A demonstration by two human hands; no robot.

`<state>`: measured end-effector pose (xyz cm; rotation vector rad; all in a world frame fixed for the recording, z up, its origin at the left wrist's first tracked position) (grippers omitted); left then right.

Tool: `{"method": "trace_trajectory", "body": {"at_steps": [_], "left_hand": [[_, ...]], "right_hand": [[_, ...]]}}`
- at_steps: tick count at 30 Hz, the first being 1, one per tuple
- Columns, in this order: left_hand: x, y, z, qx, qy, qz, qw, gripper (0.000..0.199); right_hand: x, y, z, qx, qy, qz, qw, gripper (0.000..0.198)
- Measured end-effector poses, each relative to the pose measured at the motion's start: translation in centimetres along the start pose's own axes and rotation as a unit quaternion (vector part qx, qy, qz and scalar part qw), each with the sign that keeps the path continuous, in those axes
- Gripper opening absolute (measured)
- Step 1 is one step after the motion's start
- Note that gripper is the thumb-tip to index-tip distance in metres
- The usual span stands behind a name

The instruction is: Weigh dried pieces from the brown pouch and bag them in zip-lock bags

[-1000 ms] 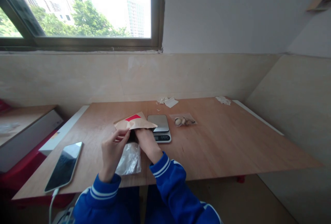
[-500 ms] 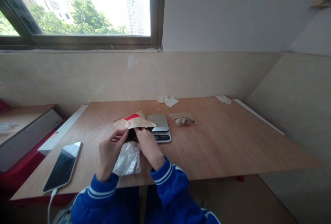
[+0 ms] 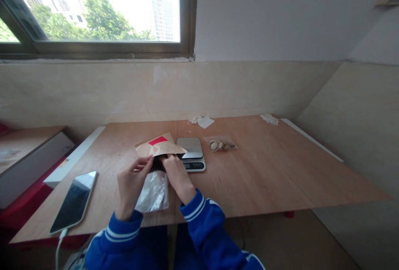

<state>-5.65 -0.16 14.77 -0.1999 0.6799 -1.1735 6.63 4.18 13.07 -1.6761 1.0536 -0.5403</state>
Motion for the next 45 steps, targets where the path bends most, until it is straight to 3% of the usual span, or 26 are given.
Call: {"method": "trace_trajectory", "body": {"at_steps": [7,17,25,28,31,34,38,45], "left_hand": [[-0.3,-0.1,0.1,-0.004,-0.019,0.010,1.000,0.024],[-0.6,0.1,0.5,-0.013,-0.023,0.011,1.000,0.022],[-1.0,0.5,1.4,-0.036,-0.027,0.002,0.999,0.021],[-1.2,0.5,1.5,-0.045,-0.025,0.006,0.999,0.021],[-1.4,0.2,1.3,-0.055,-0.028,0.013,0.998,0.020],[-1.6,-0.4,1.0,-0.066,-0.040,0.027,0.997,0.022],[-1.6,-1.2,0.6,-0.061,-0.038,0.042,0.997,0.027],[-1.6,-2.6,0.1,-0.066,-0.011,0.070,0.995,0.030]], "right_hand": [[3.1,-0.7,0.7,-0.056,0.008,0.150,0.987,0.029],[7.3,-2.0,3.1,-0.149,-0.006,0.310,0.939,0.028],[7.4,-1.9,4.6,-0.205,0.018,0.348,0.915,0.024],[7.3,-1.7,5.4,-0.262,0.030,0.367,0.892,0.021],[8.3,-1.9,6.5,-0.319,0.047,0.416,0.851,0.019],[10.0,-2.8,7.8,-0.298,0.077,0.481,0.821,0.019],[9.5,-3.0,10.4,-0.229,0.100,0.480,0.841,0.025],[2.0,-0.3,14.8,-0.162,0.098,0.327,0.926,0.035]]}}
Point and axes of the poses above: each hand's wrist, its own x-axis away from the middle knuckle, its own y-axis out of the palm, z = x × y, the point moved 8 cm from there along -x, towards the middle knuckle, and after that the axes turned 8 degrees about -z, right-handed, at the moved point
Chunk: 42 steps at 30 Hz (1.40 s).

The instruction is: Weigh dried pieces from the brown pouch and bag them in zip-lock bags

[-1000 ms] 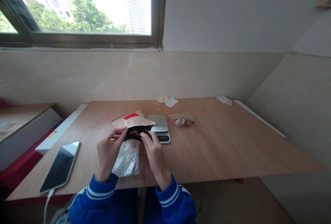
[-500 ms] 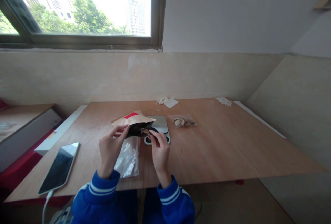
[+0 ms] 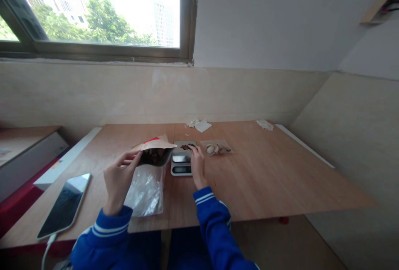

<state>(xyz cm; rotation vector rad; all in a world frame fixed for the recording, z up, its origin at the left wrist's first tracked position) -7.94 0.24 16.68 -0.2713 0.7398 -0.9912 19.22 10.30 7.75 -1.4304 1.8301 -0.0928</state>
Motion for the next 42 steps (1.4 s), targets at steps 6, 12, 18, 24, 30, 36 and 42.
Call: {"method": "trace_trajectory", "body": {"at_steps": [6,12,18,24,30,36,42], "left_hand": [[0.0,-0.3,-0.6,0.000,-0.016,-0.004,1.000,0.027],[0.1,0.0,-0.7,0.009,-0.025,-0.014,1.000,0.027],[0.1,0.0,-0.6,0.014,-0.023,-0.017,0.999,0.027],[0.2,-0.1,-1.0,0.020,-0.029,-0.012,0.999,0.027],[0.0,-0.1,-0.9,0.013,-0.031,-0.006,0.999,0.024],[0.0,-0.4,-1.1,0.025,-0.022,-0.007,0.999,0.027],[0.2,-0.4,-1.3,0.035,-0.032,-0.004,0.999,0.027]], "right_hand": [[-1.4,1.8,1.7,-0.005,0.012,-0.042,0.999,0.036],[-0.5,1.4,3.0,0.005,0.013,-0.008,1.000,0.044],[-0.8,2.6,4.1,0.033,0.012,-0.030,0.999,0.046],[-0.2,1.3,1.5,0.068,-0.041,-0.012,0.997,0.039],[2.1,4.6,-3.7,0.107,-0.160,-0.177,0.965,0.030],[0.5,6.0,-3.1,0.147,-0.125,-0.192,0.962,0.024],[0.5,1.0,-6.6,0.020,-0.083,-0.073,0.994,0.026]]}}
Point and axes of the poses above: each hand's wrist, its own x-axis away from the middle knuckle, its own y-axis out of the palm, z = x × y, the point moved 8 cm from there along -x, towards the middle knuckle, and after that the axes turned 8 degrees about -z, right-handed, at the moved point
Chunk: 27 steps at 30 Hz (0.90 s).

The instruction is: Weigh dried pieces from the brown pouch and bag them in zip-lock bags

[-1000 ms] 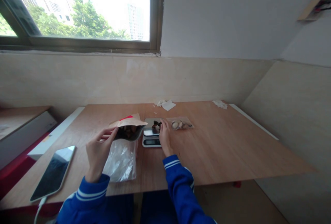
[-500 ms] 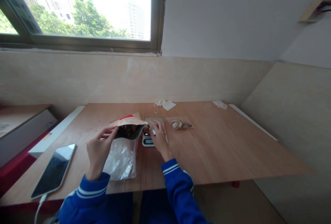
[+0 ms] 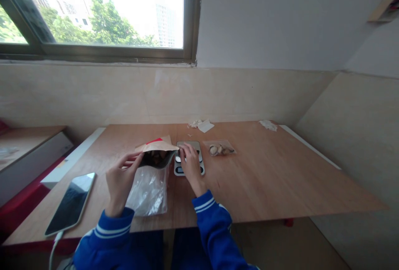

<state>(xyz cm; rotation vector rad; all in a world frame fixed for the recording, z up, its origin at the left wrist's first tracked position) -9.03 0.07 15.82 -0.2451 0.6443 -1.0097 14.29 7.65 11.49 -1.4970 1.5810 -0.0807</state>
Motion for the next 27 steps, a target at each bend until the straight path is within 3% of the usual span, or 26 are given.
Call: {"method": "trace_trajectory", "body": {"at_steps": [2,3,6,9,15,21,27], "left_hand": [[0.1,0.1,0.0,-0.004,-0.003,0.001,1.000,0.026],[0.2,0.2,0.0,-0.004,-0.003,-0.001,1.000,0.026],[0.6,0.4,0.2,-0.001,0.004,-0.010,1.000,0.026],[1.1,0.6,0.3,-0.005,0.020,-0.012,1.000,0.026],[2.2,0.5,-0.9,-0.040,0.059,0.055,0.996,0.025],[2.6,0.6,-1.8,-0.030,0.082,0.070,0.994,0.027],[2.5,0.7,-1.5,-0.025,0.068,0.064,0.995,0.029]], "right_hand": [[1.1,-2.9,-2.3,-0.059,0.022,0.075,0.995,0.027],[1.5,-3.8,-3.9,-0.083,0.010,0.082,0.993,0.027],[1.9,-2.9,-9.8,-0.125,-0.105,-0.085,0.983,0.022],[1.8,-0.5,-12.4,-0.063,-0.131,-0.201,0.969,0.028],[-1.5,5.9,-10.8,0.170,-0.041,-0.320,0.931,0.030],[-4.4,8.8,-10.3,0.177,-0.022,-0.307,0.935,0.039],[-2.2,8.3,-9.9,0.131,-0.049,-0.271,0.952,0.037]]}}
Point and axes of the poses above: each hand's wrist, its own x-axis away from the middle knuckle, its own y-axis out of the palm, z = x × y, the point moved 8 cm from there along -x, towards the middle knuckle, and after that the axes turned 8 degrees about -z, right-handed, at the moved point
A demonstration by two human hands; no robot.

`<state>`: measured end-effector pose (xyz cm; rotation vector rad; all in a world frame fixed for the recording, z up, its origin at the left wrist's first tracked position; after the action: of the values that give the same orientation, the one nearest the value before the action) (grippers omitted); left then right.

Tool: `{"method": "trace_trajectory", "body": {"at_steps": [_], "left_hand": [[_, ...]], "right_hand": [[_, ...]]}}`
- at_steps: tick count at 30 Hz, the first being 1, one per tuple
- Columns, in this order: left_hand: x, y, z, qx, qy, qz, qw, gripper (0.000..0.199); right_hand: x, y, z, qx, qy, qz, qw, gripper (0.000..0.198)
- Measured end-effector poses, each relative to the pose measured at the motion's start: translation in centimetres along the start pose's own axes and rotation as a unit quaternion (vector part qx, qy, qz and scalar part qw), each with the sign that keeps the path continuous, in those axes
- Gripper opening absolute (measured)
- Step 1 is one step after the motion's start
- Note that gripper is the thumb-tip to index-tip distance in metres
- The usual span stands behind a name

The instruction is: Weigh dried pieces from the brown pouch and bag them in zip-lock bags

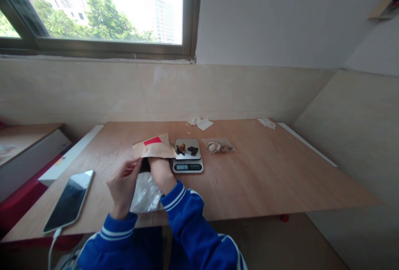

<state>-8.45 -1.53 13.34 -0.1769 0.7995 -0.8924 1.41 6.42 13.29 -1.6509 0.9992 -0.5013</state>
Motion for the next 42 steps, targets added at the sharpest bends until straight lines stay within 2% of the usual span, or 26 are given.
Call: {"method": "trace_trajectory", "body": {"at_steps": [4,8,12,15,19,21,23,26,30,36,42], "left_hand": [[-0.5,-0.3,0.1,0.003,-0.013,-0.006,1.000,0.029],[-1.2,-0.4,0.2,-0.002,-0.016,-0.013,1.000,0.030],[-1.6,-0.3,0.5,-0.002,-0.015,-0.021,1.000,0.029],[-2.0,-0.3,0.6,-0.007,-0.022,-0.025,0.999,0.028],[-2.5,-0.7,0.4,-0.019,-0.029,-0.015,0.999,0.029],[-2.8,-0.9,0.2,-0.023,-0.033,-0.006,0.999,0.030],[-2.9,-1.1,0.1,-0.020,-0.033,-0.002,0.999,0.032],[-2.9,-1.1,-0.1,-0.008,-0.031,-0.008,0.999,0.033],[-2.7,-1.1,-0.2,-0.006,-0.036,-0.020,0.999,0.033],[-2.8,-1.2,-0.6,-0.001,-0.050,-0.034,0.998,0.035],[-2.9,-0.9,-0.9,0.009,-0.050,-0.039,0.998,0.034]], "right_hand": [[2.4,-0.2,-0.2,0.008,0.016,0.004,1.000,0.036],[4.5,-1.8,-0.5,-0.001,0.022,0.058,0.998,0.036],[6.5,-3.6,0.0,-0.112,-0.017,0.096,0.989,0.022],[8.4,-5.4,1.6,-0.245,-0.037,0.154,0.957,0.012],[10.3,-6.5,5.0,-0.414,-0.053,0.179,0.891,0.010],[10.7,-6.5,7.9,-0.453,-0.035,0.208,0.866,0.014],[10.5,-6.2,11.4,-0.451,0.001,0.255,0.855,0.017],[8.5,-4.8,16.4,-0.405,0.044,0.289,0.866,0.019],[4.3,-2.5,20.6,-0.319,0.083,0.246,0.911,0.015],[0.5,-0.7,22.2,-0.229,0.064,0.188,0.953,0.007],[0.6,0.4,23.4,-0.250,0.054,0.191,0.948,0.018]]}}
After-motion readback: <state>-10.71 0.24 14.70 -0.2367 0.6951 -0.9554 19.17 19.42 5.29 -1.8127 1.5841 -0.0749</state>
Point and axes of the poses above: each hand's wrist, its own x-axis away from the middle knuckle, its own y-axis out of the palm, z = x × y, the point moved 8 cm from there along -x, towards the middle knuckle, and after that the axes turned 8 degrees about -z, right-handed, at the moved point
